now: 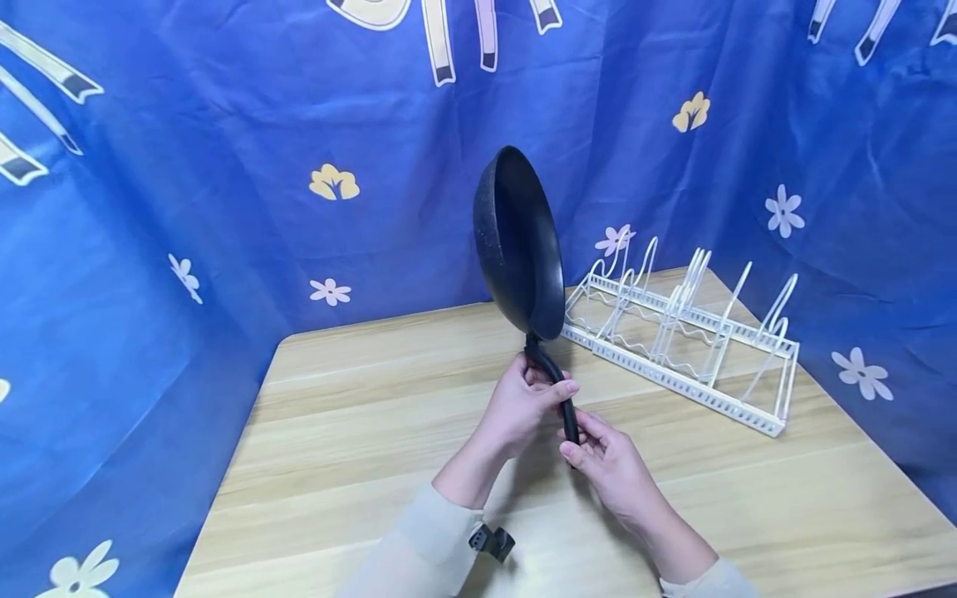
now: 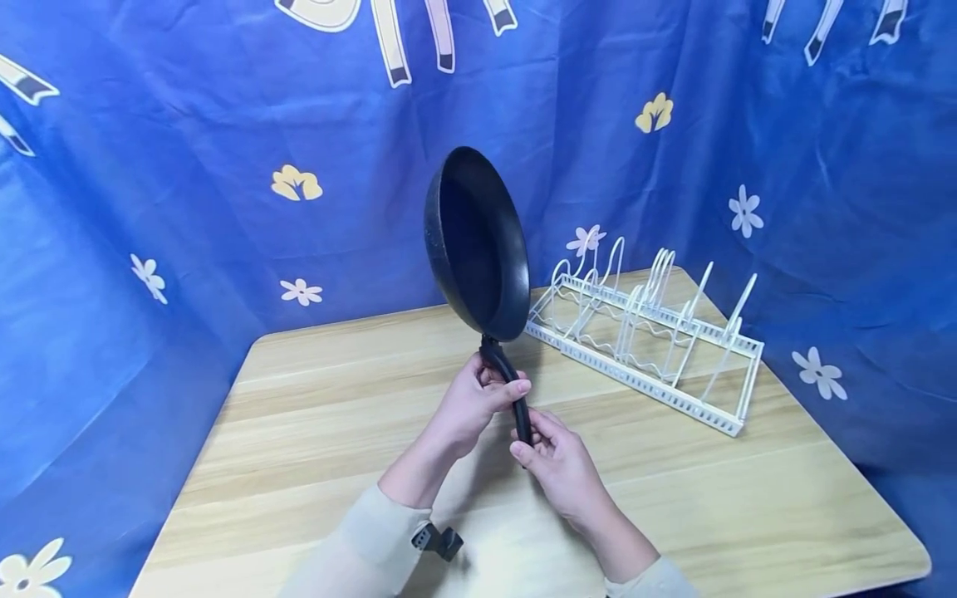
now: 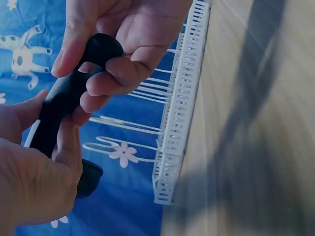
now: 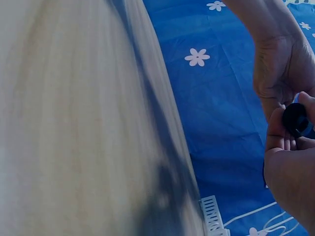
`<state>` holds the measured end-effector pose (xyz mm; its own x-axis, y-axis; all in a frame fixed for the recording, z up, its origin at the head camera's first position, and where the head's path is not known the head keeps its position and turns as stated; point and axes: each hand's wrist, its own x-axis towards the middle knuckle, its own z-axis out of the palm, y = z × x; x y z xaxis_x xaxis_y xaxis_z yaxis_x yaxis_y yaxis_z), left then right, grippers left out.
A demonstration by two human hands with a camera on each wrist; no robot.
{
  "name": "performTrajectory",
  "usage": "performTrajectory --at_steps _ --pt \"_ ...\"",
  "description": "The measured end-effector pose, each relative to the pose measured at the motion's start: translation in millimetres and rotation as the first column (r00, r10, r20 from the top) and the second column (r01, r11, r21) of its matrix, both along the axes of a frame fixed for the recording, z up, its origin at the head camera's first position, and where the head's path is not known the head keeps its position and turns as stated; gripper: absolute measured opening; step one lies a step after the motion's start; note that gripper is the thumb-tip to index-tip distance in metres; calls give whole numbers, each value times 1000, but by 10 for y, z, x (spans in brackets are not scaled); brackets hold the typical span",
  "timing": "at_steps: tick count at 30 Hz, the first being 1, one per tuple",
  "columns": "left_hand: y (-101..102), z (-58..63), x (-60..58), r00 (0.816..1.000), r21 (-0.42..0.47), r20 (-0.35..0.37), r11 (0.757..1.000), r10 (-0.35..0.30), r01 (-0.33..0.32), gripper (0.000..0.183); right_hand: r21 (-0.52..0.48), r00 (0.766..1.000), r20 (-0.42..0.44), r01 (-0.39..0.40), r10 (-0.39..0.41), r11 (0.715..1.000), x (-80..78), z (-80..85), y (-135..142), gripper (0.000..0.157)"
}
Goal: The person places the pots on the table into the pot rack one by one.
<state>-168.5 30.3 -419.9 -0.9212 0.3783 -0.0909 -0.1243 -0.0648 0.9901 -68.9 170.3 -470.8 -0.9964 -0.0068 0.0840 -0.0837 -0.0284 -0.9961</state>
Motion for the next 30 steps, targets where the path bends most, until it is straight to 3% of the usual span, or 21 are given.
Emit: performTrajectory --at_steps 9,14,30 --pt "51 235 -22 992 -128 -126 992 -32 15 48 -38 997 -67 37 -39 999 -52 56 2 58" --pt "116 329 -64 986 -170 -151 984 -76 50 44 -58 986 -145 77 -85 995 -67 51 -5 56" --pt "200 448 -89 973 -233 -199 970 -118 71 42 -119 970 -203 109 -131 987 -67 84 -72 47"
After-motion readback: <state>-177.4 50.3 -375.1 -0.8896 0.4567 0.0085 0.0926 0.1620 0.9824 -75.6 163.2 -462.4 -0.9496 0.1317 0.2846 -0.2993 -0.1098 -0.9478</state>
